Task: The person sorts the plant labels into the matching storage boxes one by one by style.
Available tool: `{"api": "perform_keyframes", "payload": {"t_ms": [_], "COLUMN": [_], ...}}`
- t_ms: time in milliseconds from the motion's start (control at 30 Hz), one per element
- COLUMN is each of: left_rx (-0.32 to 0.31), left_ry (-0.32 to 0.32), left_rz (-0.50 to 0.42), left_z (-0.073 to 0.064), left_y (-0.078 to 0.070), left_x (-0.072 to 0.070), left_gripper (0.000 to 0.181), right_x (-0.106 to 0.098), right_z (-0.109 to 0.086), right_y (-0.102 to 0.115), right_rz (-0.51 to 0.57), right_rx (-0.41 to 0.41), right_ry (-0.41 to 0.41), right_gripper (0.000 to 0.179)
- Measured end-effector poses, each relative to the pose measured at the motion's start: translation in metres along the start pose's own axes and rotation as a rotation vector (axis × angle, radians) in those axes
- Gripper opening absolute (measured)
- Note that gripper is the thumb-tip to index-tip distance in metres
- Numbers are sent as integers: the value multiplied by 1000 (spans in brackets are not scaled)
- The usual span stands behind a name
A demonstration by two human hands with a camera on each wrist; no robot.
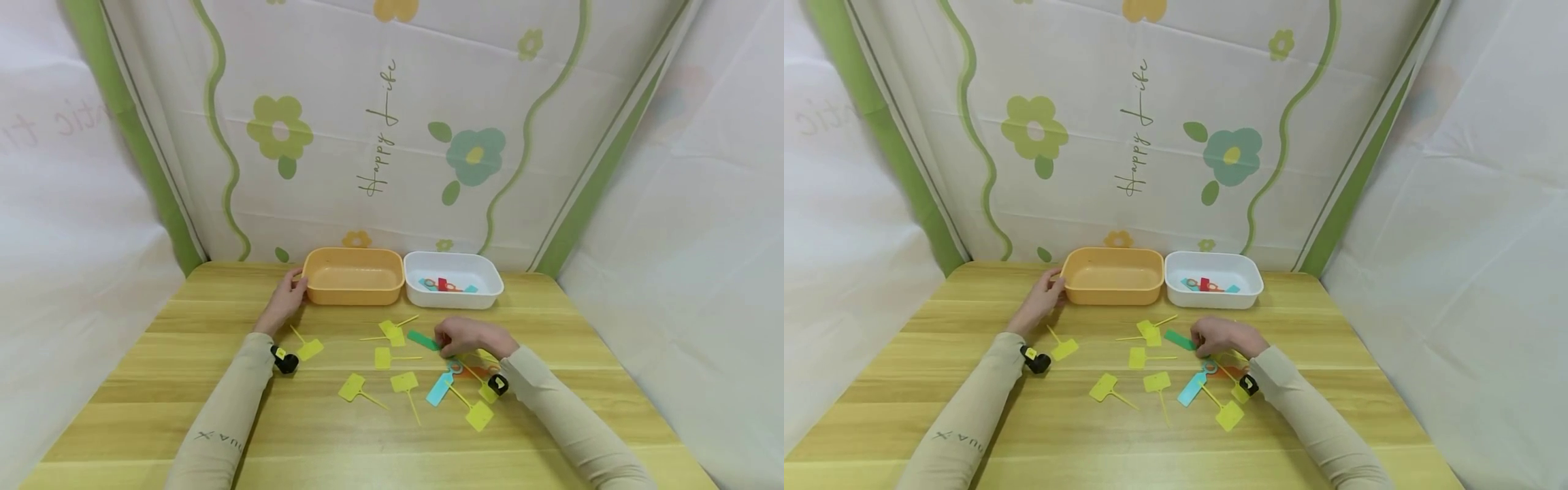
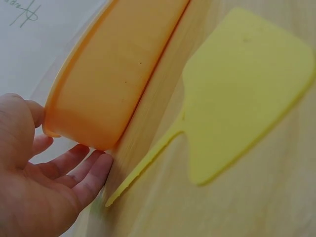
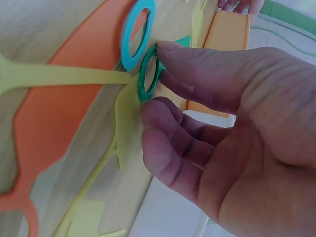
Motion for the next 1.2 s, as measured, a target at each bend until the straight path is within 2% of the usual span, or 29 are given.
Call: {"api": "perform_keyframes", "payload": {"t_ms": [300,600,1033,1200], "left_rx": [-3,18,6,10], "left_ry": [1,-3,-10,-18], "left_rz": [9,14,13,18], "left_z": [-1,-1,-2,-1], "left_y": [1,-1,-2,-2], "left_x": [0,-1,0,-1], "left_gripper": [56,57,55,55], "right_x": [0,-8,-5,-6], "right_z": [6,13,16,14], "right_y": [1,16,17,19], "right_rz": [70,-27,-107,-101], "right_rx": [2,-18,-52,-66], "right_ry": [-60,-137,-148,-164], "right_gripper": [18,9,6,5]}}
Point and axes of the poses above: each hand's wrist, its own z-axis towards the middle knuckle, its own x-axis out of the palm, y = z × x, the point moved 9 cm from there along z, towards the middle knuckle, and after that the axes turned 11 degrees about y, right-handed, at the moved point
